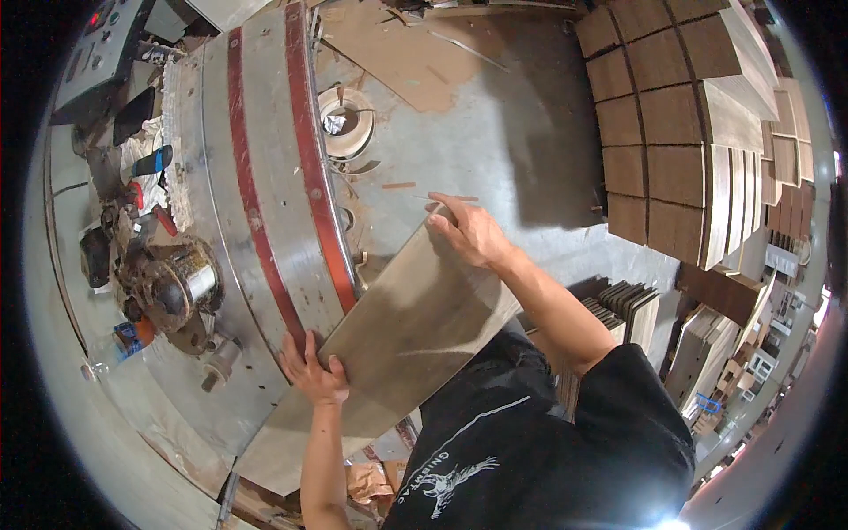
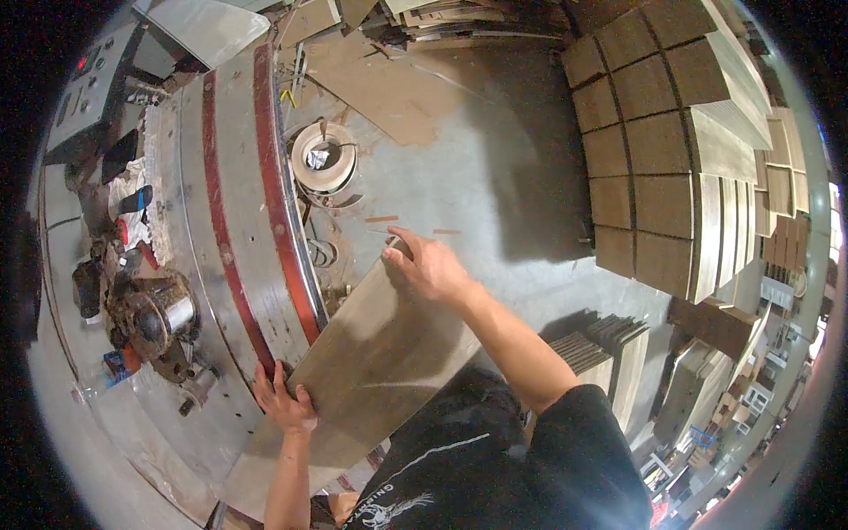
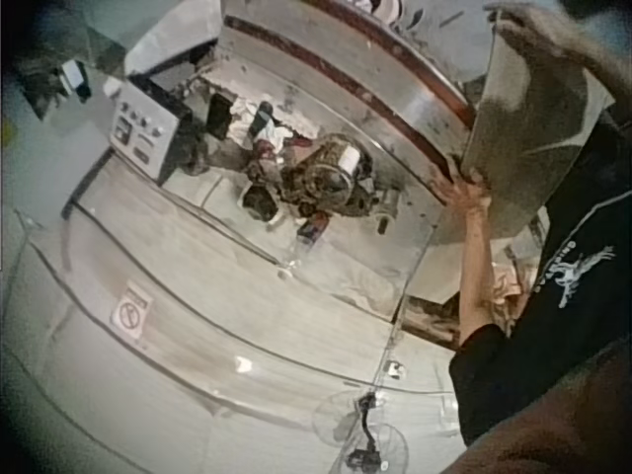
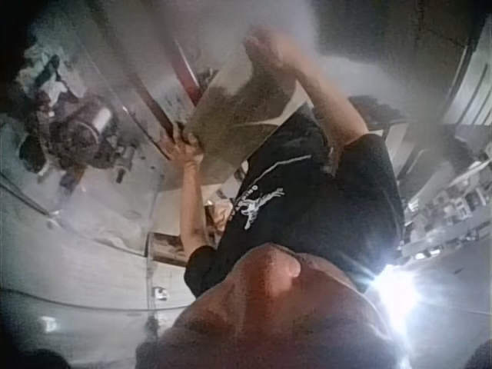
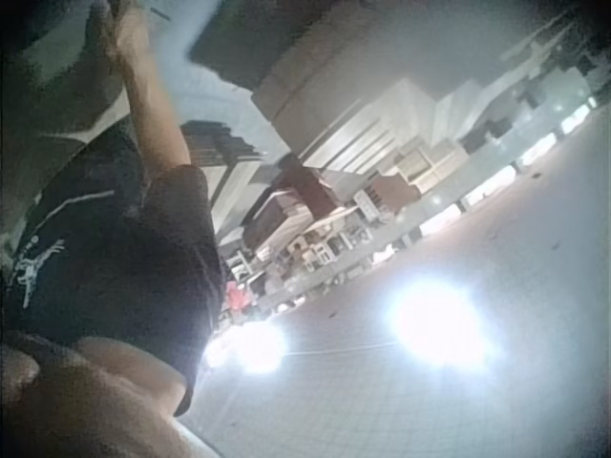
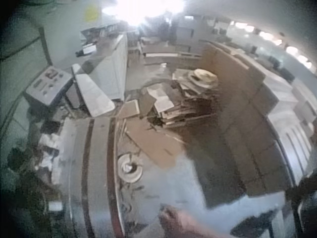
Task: The recorder moves wooden panels from a workbench to stacks, then uses a hand tool to scrape or clean the panel edges before processing them further at a machine workstation.
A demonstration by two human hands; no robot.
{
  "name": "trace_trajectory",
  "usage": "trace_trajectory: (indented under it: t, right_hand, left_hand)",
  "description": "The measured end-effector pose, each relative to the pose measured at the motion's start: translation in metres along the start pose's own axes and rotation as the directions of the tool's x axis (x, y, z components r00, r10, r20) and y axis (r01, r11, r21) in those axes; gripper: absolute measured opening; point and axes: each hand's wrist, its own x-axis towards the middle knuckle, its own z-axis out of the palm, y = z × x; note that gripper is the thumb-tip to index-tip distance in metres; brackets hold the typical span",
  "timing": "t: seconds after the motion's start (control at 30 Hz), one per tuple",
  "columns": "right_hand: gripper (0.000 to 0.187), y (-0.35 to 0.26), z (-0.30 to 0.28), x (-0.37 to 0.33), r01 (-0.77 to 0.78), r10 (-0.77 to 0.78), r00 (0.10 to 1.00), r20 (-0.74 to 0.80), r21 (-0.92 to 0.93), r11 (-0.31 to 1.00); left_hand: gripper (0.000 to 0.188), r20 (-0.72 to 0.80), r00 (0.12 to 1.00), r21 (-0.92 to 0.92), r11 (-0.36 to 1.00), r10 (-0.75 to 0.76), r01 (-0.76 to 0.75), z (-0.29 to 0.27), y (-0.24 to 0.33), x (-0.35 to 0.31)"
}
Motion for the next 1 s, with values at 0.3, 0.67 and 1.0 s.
trace_trajectory:
  t: [0.3,0.67,1.0]
  right_hand:
    - [0.051,-0.005,0.0,0.002,0.06,-0.061,0.998,-0.025,-0.022,0.998]
    - [0.054,0.006,-0.009,-0.006,-0.05,0.033,0.992,0.119,0.135,0.99]
    - [0.064,0.083,-0.03,-0.03,-0.776,0.195,0.614,0.764,0.541,0.324]
  left_hand:
    - [0.056,0.01,0.999,0.019,0.999,-0.045,0.044,0.0,-0.002,-0.001]
    - [0.057,0.041,0.997,0.034,0.997,-0.073,0.071,0.002,-0.002,-0.002]
    - [0.058,0.01,0.998,-0.005,0.998,-0.066,0.066,0.003,-0.005,0.0]
